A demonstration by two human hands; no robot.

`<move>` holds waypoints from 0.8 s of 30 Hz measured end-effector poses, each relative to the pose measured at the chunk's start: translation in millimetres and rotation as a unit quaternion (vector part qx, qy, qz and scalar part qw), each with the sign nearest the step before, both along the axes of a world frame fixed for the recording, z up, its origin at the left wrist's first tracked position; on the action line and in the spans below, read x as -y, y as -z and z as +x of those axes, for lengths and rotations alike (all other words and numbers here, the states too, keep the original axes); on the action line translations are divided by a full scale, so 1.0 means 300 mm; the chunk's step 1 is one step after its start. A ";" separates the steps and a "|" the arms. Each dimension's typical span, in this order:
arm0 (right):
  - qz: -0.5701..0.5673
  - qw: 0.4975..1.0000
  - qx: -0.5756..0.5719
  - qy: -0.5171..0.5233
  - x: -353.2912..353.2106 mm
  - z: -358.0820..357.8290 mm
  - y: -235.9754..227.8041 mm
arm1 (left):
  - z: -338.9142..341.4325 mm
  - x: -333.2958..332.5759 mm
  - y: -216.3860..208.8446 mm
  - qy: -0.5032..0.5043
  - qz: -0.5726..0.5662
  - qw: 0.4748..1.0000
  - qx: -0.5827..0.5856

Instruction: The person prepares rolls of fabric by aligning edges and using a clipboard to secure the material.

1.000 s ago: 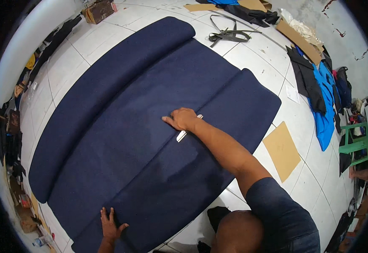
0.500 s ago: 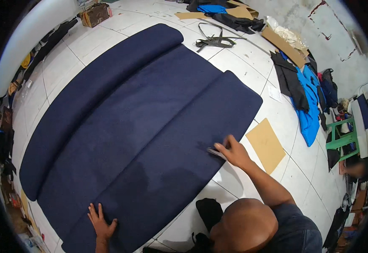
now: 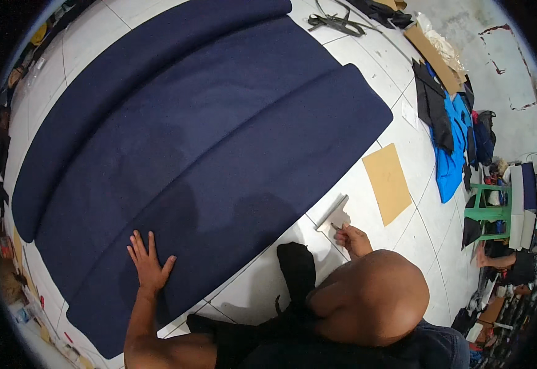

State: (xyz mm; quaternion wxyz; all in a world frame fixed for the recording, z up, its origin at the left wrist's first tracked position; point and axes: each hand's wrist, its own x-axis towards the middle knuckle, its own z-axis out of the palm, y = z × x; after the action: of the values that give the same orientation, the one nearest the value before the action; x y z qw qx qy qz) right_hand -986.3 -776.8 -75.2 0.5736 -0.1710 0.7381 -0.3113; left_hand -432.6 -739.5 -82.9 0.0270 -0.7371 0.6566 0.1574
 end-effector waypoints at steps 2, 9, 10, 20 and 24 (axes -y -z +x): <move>-0.009 0.994 0.087 0.062 0.022 0.017 0.021 | -0.018 0.007 -0.012 0.000 0.005 1.000 -0.006; -0.039 0.979 0.198 0.035 0.153 0.133 0.068 | -0.020 0.024 -0.061 -0.010 0.020 1.000 -0.008; -0.039 0.979 0.201 0.013 0.166 0.136 0.067 | -0.022 0.031 -0.074 -0.016 0.017 1.000 -0.005; -0.025 0.993 -0.026 -0.109 0.303 -0.028 -0.029 | 0.087 -0.274 -0.130 -0.294 -0.179 0.937 -0.055; -0.075 0.997 0.009 0.001 0.421 0.029 0.025 | 0.174 -0.750 0.022 -0.674 -0.250 0.690 -0.083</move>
State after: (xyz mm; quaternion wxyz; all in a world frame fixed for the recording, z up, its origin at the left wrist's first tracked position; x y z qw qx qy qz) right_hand -977.7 -903.0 -82.8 0.5657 -0.2098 0.7076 -0.3678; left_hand -380.5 -514.5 -89.4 -0.3256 -0.9452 -0.0021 0.0238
